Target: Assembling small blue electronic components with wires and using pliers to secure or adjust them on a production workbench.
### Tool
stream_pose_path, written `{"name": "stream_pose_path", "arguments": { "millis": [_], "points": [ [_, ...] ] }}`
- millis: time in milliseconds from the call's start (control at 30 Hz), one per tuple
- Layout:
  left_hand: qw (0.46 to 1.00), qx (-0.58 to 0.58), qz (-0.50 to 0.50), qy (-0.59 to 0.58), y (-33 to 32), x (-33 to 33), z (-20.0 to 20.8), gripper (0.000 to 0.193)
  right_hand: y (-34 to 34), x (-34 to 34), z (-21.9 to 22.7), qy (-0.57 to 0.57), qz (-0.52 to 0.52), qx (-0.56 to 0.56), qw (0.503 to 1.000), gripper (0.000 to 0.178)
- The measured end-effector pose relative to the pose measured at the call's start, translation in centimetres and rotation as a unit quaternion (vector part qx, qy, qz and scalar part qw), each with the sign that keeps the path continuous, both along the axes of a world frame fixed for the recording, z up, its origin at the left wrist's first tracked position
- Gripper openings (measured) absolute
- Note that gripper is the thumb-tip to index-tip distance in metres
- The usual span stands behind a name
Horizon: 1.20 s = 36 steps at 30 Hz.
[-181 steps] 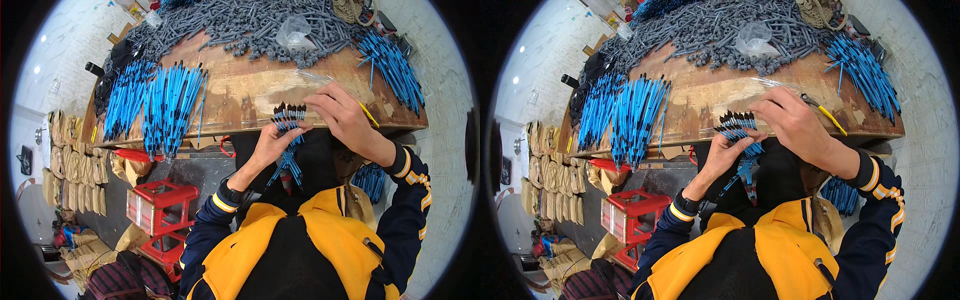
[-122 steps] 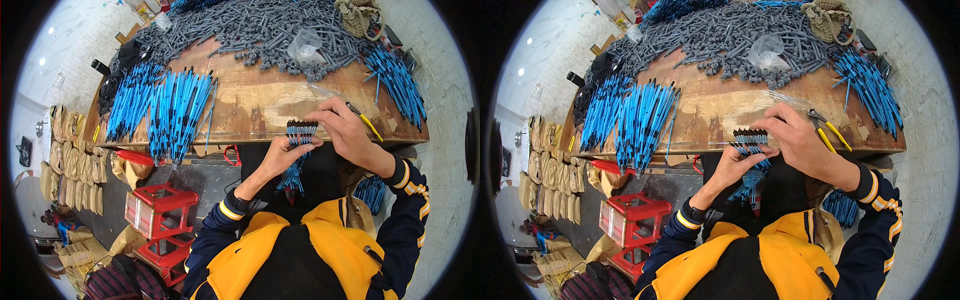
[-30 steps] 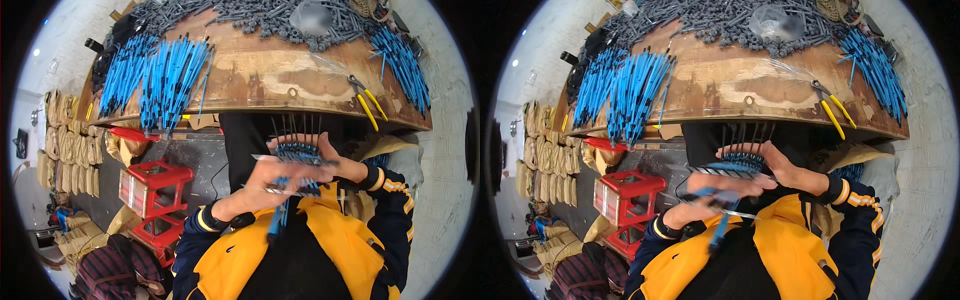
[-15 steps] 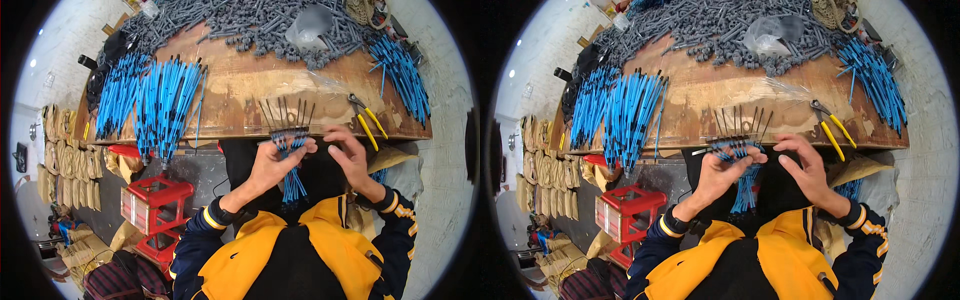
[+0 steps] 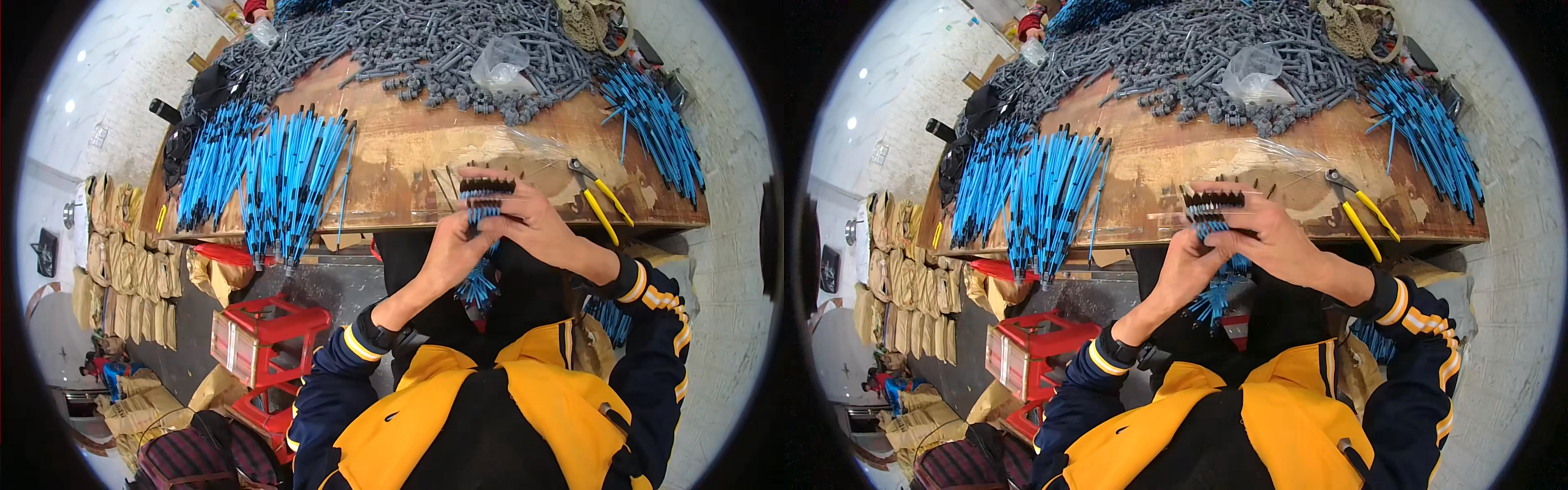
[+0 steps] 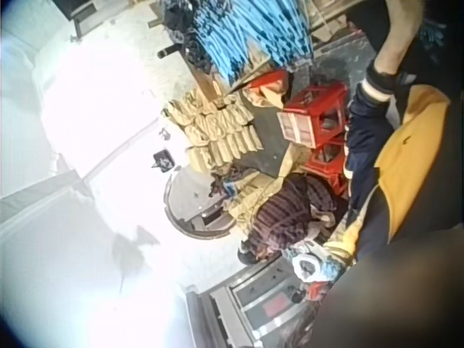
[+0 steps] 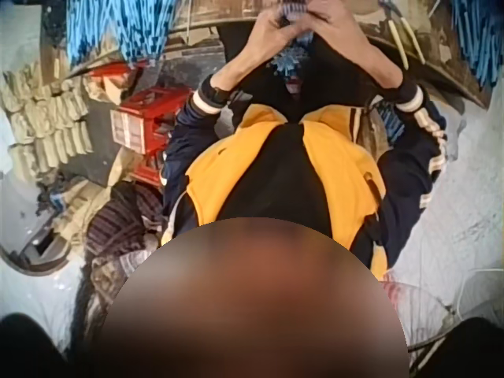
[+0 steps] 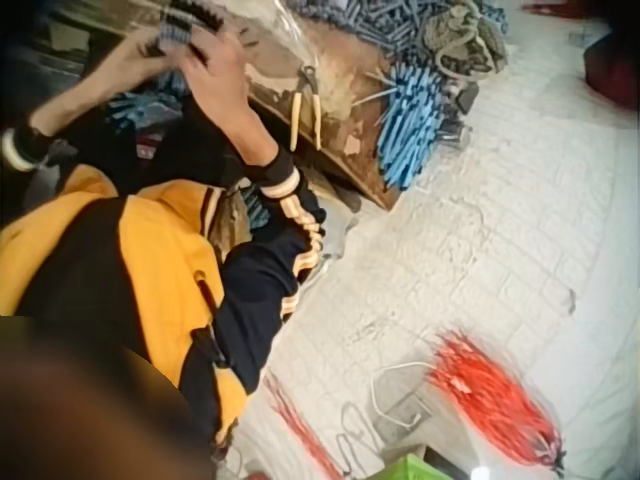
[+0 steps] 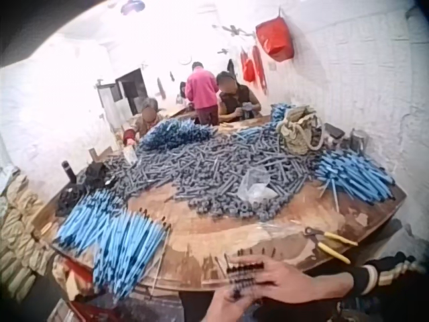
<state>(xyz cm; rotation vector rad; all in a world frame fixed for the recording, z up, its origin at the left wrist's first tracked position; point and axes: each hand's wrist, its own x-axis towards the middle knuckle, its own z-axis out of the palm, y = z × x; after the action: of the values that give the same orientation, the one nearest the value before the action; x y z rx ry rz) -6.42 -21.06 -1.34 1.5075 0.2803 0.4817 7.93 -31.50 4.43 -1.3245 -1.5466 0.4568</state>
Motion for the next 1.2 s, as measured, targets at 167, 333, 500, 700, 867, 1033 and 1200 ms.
{"name": "stream_pose_path", "arguments": {
  "millis": [167,333,500,700,867,1033,1200],
  "points": [
    [0.996,-0.073,0.006,0.045,0.2,-0.3,1.3,0.016,0.6,0.1,-0.5,0.150,-0.021,-0.196,0.969,0.023],
    [0.894,-0.412,0.144,-0.099,-1.6,-4.0,-3.2,0.032,2.3,-0.7,-1.4,0.137,-0.032,-0.090,0.986,0.021],
    [0.916,0.326,0.229,0.046,1.3,-3.8,-1.5,0.051,1.7,-1.1,-0.7,0.123,-0.037,-0.127,0.984,0.020],
    [0.924,0.382,0.000,-0.005,4.3,-0.1,-1.3,0.053,0.8,-2.1,-1.2,0.063,-0.029,-0.129,0.989,0.018],
    [0.895,0.442,-0.060,-0.019,4.5,0.5,-0.5,0.050,-1.2,-3.0,-2.5,0.053,-0.006,-0.054,0.997,0.023],
    [0.905,0.419,-0.071,-0.020,5.0,0.3,-0.2,0.041,-0.3,-1.9,-1.7,0.032,0.034,-0.015,0.999,0.028],
    [0.860,0.495,-0.127,0.008,4.8,0.9,0.1,0.050,-1.3,-2.2,-4.4,0.011,0.014,0.001,1.000,0.026]
  ]
}}
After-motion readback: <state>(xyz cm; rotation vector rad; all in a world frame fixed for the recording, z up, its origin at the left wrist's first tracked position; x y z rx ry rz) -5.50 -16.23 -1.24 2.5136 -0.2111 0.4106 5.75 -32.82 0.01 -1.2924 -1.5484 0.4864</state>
